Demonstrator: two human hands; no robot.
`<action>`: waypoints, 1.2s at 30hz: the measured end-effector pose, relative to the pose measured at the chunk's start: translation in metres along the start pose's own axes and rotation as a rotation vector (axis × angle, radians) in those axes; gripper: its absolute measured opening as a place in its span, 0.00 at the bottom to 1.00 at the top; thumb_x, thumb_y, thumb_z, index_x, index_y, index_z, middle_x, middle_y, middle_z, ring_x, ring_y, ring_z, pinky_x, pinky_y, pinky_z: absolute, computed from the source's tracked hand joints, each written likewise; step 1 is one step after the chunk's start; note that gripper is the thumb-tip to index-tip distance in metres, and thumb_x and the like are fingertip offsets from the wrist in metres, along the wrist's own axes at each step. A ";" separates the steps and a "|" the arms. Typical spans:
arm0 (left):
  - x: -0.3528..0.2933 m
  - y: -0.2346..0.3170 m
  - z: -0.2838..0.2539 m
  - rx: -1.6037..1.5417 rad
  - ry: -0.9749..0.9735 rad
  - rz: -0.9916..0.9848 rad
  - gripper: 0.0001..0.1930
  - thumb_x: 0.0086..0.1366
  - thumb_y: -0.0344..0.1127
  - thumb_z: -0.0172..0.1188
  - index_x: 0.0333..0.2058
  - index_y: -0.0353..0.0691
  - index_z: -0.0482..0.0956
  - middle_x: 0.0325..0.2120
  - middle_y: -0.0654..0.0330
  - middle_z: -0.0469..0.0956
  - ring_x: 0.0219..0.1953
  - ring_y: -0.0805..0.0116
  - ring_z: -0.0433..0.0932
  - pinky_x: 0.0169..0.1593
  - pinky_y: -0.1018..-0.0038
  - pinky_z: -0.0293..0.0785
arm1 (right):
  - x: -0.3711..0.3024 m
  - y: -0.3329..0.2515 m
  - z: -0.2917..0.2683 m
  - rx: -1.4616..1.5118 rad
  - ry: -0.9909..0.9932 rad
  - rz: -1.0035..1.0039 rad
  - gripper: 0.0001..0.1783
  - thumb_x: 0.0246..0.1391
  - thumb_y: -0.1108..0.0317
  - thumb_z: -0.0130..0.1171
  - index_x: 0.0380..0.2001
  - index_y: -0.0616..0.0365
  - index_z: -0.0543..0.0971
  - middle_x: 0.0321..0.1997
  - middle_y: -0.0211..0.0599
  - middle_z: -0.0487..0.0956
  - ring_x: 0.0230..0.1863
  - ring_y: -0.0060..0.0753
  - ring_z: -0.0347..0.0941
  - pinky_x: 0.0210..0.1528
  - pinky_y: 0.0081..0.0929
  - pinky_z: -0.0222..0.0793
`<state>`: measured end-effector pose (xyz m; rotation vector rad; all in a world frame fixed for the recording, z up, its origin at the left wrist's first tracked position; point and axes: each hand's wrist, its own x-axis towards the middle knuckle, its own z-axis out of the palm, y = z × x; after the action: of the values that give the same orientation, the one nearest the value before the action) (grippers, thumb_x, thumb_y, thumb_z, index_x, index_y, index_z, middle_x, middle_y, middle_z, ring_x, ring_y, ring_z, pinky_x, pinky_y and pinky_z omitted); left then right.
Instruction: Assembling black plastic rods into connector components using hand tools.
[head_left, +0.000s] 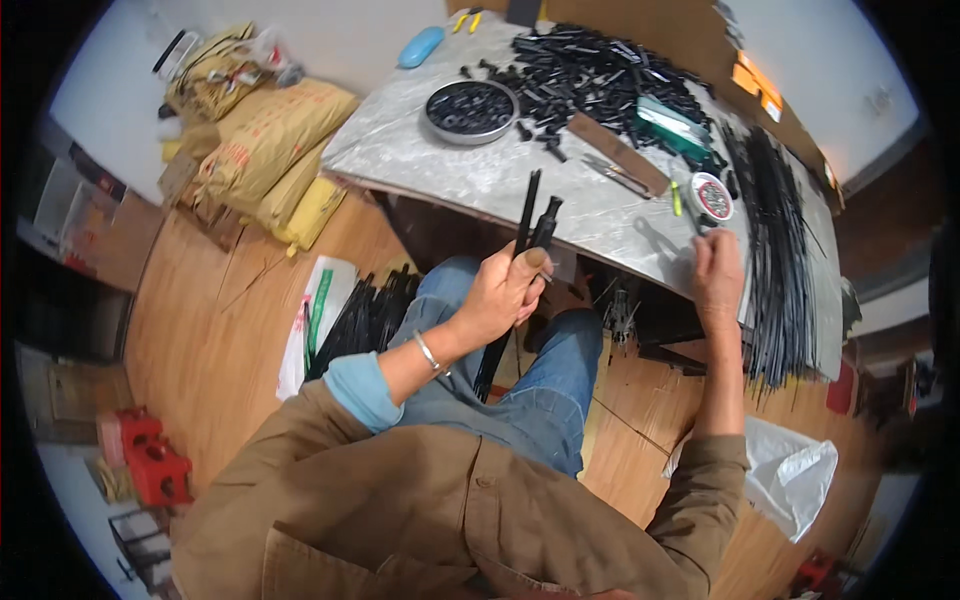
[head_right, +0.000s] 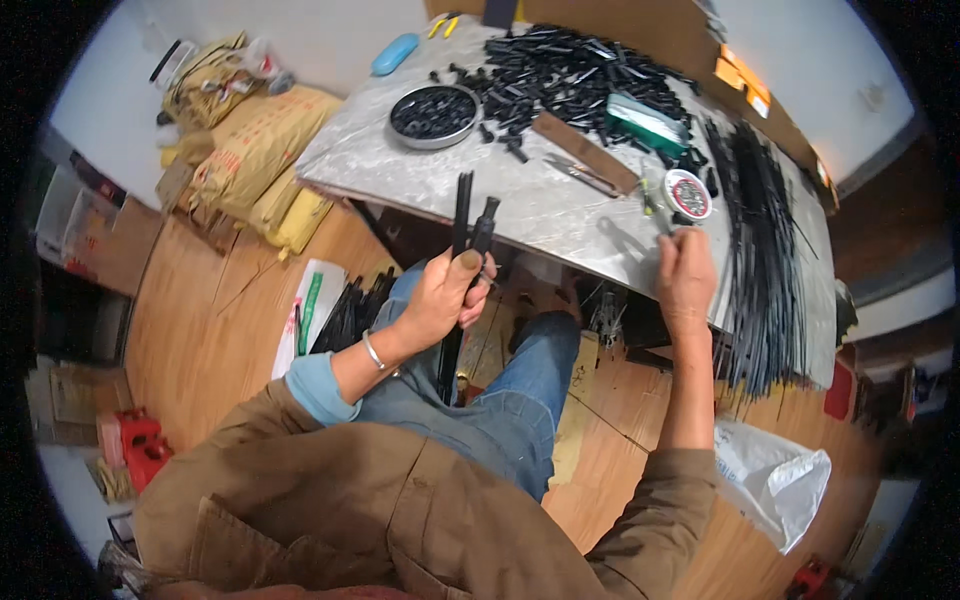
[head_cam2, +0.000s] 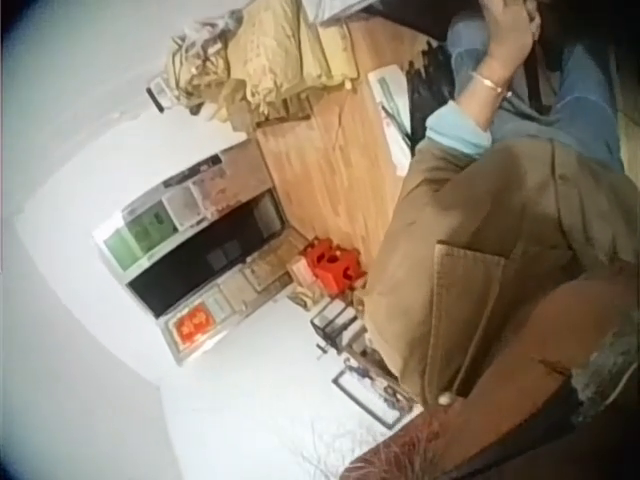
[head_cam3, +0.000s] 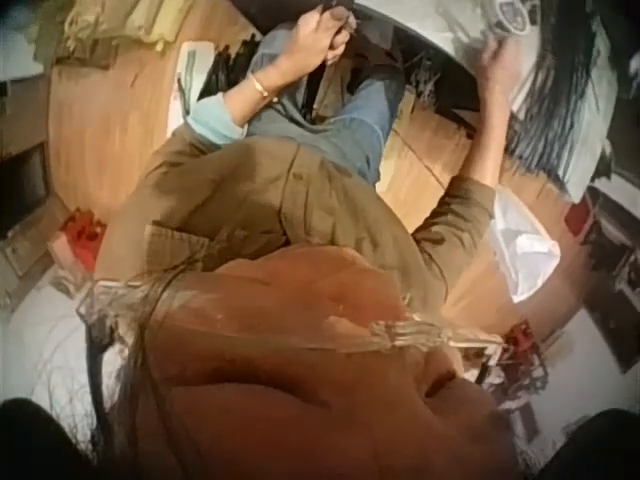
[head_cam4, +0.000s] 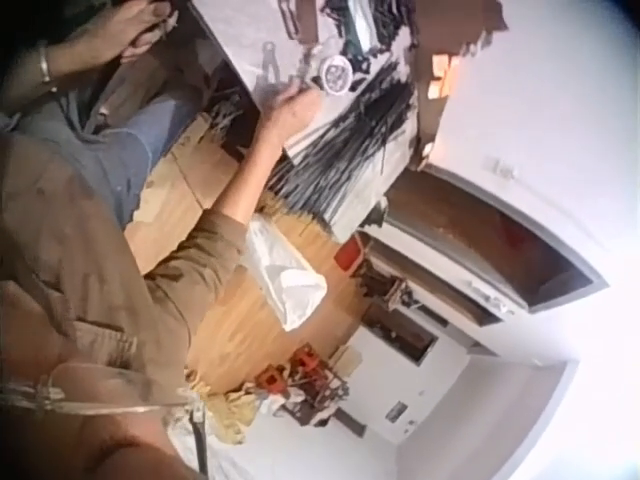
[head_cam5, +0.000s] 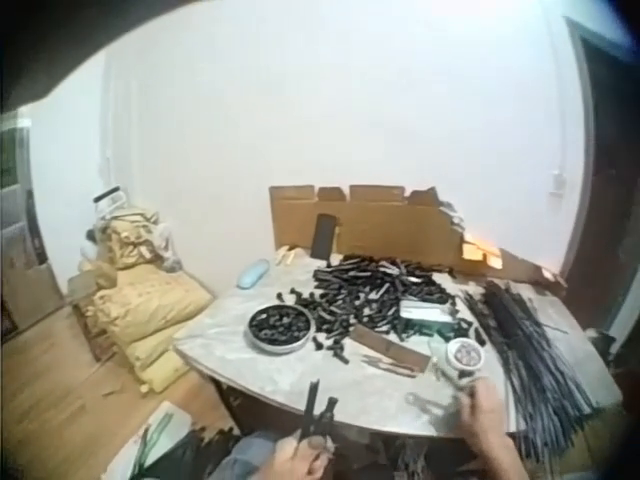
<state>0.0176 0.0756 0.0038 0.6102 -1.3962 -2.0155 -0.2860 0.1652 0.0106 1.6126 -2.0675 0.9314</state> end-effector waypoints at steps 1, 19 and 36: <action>0.001 0.001 0.001 -0.003 -0.001 0.009 0.25 0.66 0.59 0.47 0.35 0.37 0.67 0.14 0.68 0.60 0.13 0.81 0.59 0.18 0.82 0.56 | -0.002 -0.002 -0.002 0.108 0.057 0.107 0.07 0.58 0.70 0.53 0.32 0.64 0.71 0.28 0.39 0.72 0.31 0.38 0.70 0.35 0.30 0.66; -0.005 -0.003 0.009 0.017 0.061 0.111 0.23 0.67 0.57 0.47 0.39 0.39 0.67 0.15 0.70 0.59 0.13 0.83 0.56 0.16 0.84 0.54 | -0.059 -0.143 -0.016 0.079 -0.181 -0.162 0.26 0.25 0.83 0.63 0.32 0.56 0.66 0.35 0.40 0.72 0.37 0.48 0.68 0.38 0.37 0.61; -0.008 -0.001 0.000 0.074 0.014 0.103 0.29 0.64 0.63 0.45 0.32 0.37 0.69 0.16 0.69 0.63 0.13 0.84 0.61 0.15 0.84 0.56 | -0.076 -0.137 -0.038 0.913 -0.890 0.473 0.11 0.59 0.69 0.48 0.43 0.61 0.67 0.23 0.35 0.74 0.19 0.26 0.72 0.22 0.24 0.69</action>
<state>0.0228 0.0820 0.0029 0.5712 -1.4694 -1.8833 -0.1384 0.2278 0.0271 2.3212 -2.9454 1.7320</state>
